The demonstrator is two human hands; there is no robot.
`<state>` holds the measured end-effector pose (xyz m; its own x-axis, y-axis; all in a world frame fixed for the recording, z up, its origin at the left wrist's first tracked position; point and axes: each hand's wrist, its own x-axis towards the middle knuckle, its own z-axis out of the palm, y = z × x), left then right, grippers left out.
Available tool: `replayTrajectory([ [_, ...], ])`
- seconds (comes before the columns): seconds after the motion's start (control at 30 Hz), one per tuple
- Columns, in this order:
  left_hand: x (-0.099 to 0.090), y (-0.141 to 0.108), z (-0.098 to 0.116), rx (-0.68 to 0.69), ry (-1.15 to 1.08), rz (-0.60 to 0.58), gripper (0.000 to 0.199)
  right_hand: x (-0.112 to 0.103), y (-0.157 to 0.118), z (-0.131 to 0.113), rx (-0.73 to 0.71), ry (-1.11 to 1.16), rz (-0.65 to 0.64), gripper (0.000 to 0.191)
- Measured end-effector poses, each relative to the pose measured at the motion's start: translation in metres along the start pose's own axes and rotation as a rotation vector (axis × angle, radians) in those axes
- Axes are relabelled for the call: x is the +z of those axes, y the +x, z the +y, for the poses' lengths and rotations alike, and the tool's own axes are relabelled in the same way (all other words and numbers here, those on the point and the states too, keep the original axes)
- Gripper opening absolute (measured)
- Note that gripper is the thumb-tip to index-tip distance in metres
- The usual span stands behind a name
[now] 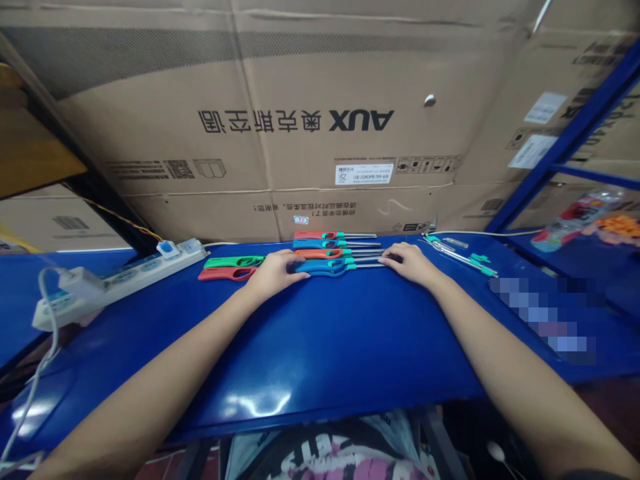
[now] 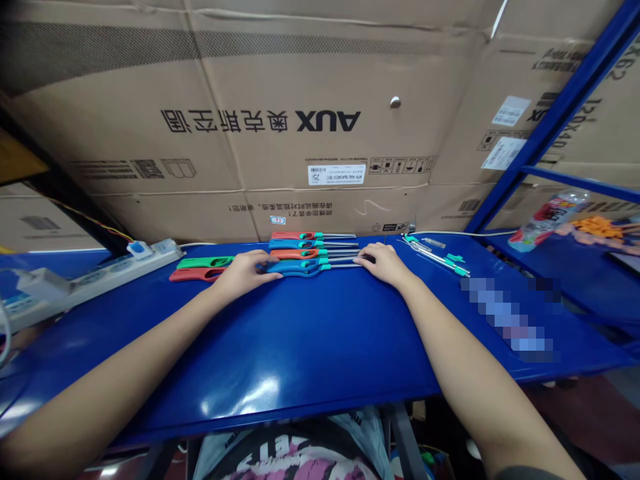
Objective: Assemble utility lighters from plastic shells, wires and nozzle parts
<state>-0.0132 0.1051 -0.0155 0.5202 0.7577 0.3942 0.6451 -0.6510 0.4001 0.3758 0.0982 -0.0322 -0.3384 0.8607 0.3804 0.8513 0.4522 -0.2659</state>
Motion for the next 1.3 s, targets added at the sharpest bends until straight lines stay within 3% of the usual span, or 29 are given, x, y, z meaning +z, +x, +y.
replayTrajectory([
  [0.2, 0.002, -0.001, 0.005, -0.027, 0.021, -0.001, 0.037, -0.001, -0.002, -0.002, -0.018, -0.009, 0.011, 0.027],
  [0.3, -0.008, 0.0, 0.009, -0.077, 0.061, -0.004, 0.04, -0.004, -0.003, -0.003, -0.014, -0.026, 0.056, 0.026],
  [0.4, -0.037, 0.003, 0.005, -0.178, 0.141, 0.024, 0.042, -0.011, -0.002, -0.004, 0.002, -0.039, 0.152, 0.028],
  [0.5, -0.075, 0.006, -0.011, -0.369, 0.25, 0.041, 0.042, -0.018, 0.0, -0.008, -0.007, -0.029, 0.238, 0.028],
  [0.6, -0.098, 0.002, -0.029, -0.552, 0.316, -0.132, 0.026, -0.022, 0.002, -0.017, -0.057, -0.007, 0.267, 0.028],
  [0.77, -0.089, -0.007, -0.04, -0.665, 0.306, -0.37, 0.034, -0.021, 0.004, -0.04, -0.153, 0.021, 0.246, 0.027],
  [0.97, -0.074, 0.002, -0.047, -0.638, 0.305, -0.418, 0.034, -0.019, 0.002, -0.059, -0.211, 0.025, 0.233, 0.029],
  [1.17, -0.08, 0.015, -0.052, -0.568, 0.369, -0.318, 0.032, -0.017, 0.001, -0.062, -0.259, 0.039, 0.239, 0.029],
  [1.3, -0.089, 0.015, -0.027, -0.529, 0.474, -0.137, 0.033, -0.02, 0.0, -0.07, -0.284, 0.078, 0.278, 0.021],
])
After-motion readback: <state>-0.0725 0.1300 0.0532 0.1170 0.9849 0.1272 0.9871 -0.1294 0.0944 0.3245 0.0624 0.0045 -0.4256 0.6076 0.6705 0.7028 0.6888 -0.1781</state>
